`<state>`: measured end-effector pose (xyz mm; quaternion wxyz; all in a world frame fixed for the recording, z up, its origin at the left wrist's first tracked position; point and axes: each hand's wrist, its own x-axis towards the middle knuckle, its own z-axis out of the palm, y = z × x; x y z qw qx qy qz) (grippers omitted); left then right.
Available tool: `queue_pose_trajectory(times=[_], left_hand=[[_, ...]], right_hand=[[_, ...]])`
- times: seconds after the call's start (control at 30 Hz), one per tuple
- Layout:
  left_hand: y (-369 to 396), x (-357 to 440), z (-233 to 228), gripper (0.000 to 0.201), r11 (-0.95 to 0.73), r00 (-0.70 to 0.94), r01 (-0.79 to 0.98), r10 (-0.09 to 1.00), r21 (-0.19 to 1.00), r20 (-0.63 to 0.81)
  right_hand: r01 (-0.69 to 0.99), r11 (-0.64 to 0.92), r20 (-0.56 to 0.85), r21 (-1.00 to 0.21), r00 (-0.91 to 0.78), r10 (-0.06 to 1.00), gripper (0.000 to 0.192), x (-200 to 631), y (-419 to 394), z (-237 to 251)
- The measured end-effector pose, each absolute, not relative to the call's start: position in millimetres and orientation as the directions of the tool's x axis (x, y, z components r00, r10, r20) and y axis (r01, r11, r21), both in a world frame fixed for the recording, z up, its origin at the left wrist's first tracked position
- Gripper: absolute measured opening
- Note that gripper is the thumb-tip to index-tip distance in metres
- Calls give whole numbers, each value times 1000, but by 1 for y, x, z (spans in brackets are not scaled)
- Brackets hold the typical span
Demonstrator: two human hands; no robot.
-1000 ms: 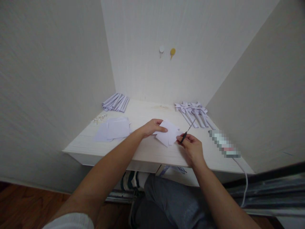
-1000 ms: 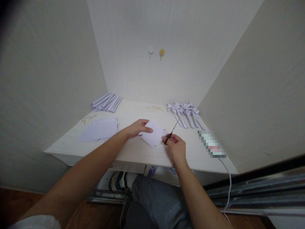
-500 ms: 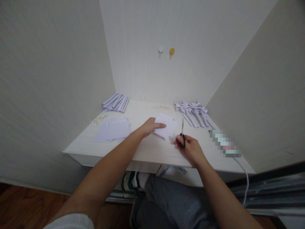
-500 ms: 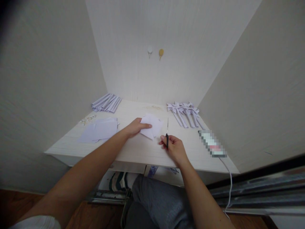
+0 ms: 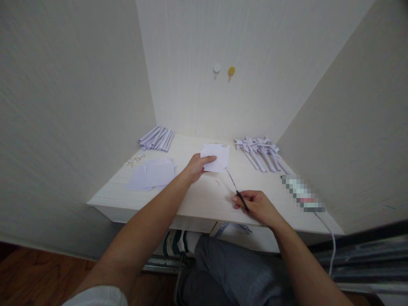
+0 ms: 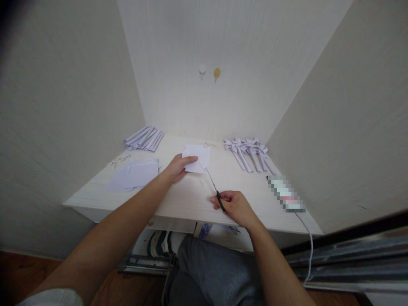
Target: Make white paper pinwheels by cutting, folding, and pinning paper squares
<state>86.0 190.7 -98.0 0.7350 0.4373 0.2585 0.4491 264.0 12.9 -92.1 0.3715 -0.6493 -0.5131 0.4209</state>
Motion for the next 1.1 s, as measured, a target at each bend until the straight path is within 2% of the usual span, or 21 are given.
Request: queue_pose_trajectory(times=[0.27, 0.7, 1.1], left_hand=[[188, 86, -96, 39, 224, 474, -441, 880, 869, 14], [187, 86, -96, 40, 226, 478, -441, 878, 868, 14], [186, 86, -95, 41, 227, 488, -440, 873, 869, 19]], right_hand=[[394, -164, -125, -904, 122, 985, 46, 266, 15, -105], [430, -178, -127, -885, 144, 981, 46, 263, 14, -100], [419, -169, -116, -892, 148, 982, 46, 265, 15, -105]])
